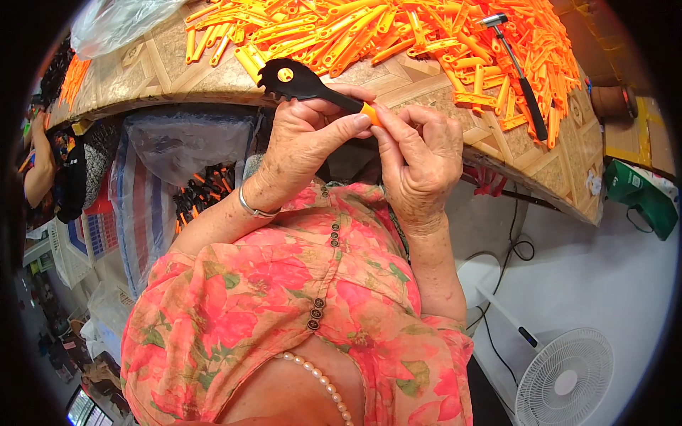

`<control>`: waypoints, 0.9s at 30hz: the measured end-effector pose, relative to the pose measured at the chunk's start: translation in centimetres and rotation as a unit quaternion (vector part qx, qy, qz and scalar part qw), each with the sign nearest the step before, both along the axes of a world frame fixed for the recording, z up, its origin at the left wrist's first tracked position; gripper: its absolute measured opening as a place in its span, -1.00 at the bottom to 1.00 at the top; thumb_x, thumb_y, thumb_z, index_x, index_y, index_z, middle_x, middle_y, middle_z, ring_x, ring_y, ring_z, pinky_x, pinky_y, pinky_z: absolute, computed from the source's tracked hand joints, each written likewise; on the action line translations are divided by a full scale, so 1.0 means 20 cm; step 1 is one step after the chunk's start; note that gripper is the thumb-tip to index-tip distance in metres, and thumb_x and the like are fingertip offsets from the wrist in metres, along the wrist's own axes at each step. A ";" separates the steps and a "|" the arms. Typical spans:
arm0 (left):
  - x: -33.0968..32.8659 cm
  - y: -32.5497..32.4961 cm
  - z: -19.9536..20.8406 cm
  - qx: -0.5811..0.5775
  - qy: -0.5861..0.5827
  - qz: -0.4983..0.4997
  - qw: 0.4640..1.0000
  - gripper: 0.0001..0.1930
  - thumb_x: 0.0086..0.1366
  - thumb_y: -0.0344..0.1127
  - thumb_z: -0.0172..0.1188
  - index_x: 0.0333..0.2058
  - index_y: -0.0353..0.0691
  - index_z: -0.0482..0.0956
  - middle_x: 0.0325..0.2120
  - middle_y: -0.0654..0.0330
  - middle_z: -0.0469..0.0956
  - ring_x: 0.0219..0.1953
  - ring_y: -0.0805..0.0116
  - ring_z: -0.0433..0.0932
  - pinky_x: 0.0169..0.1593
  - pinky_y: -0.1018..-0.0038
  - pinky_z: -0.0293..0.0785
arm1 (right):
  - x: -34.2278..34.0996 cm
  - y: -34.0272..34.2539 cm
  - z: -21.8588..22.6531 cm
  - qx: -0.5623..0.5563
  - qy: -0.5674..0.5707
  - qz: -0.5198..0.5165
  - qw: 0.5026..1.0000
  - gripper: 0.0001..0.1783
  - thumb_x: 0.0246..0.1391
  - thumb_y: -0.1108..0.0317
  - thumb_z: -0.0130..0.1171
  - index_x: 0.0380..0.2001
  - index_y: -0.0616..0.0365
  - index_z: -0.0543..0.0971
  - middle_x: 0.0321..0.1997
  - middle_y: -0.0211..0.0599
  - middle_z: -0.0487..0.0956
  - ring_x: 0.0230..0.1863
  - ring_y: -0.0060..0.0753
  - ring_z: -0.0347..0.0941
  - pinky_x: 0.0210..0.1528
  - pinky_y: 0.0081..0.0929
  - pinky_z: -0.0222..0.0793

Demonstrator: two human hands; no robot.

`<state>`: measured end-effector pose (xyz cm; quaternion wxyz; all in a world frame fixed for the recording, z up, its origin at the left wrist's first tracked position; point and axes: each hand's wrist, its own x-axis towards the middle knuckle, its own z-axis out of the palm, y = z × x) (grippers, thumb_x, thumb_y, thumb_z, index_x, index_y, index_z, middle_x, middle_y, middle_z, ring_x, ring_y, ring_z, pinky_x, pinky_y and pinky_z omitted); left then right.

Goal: The person assembles orange plastic components by inserting them into a black plastic holder and tapping them with a hammer. The person repeatedly picks up orange pieces from a pile, fits them into the black holder, and uses a hammer to secure them before placing the finished unit aside.

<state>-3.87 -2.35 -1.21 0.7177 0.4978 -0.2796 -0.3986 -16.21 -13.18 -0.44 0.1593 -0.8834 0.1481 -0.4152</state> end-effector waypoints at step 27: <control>0.00 0.02 -0.03 -0.074 -0.036 -0.006 0.997 -0.78 0.25 -0.58 0.21 -0.12 -0.32 0.59 -0.18 0.24 0.58 -0.13 0.50 0.55 0.00 0.57 0.50 | -0.07 0.00 0.06 0.365 0.072 0.094 0.923 -0.83 0.11 0.45 0.26 -0.22 0.28 0.63 -0.33 -0.28 0.65 -0.35 -0.61 0.54 -0.26 -0.62 0.43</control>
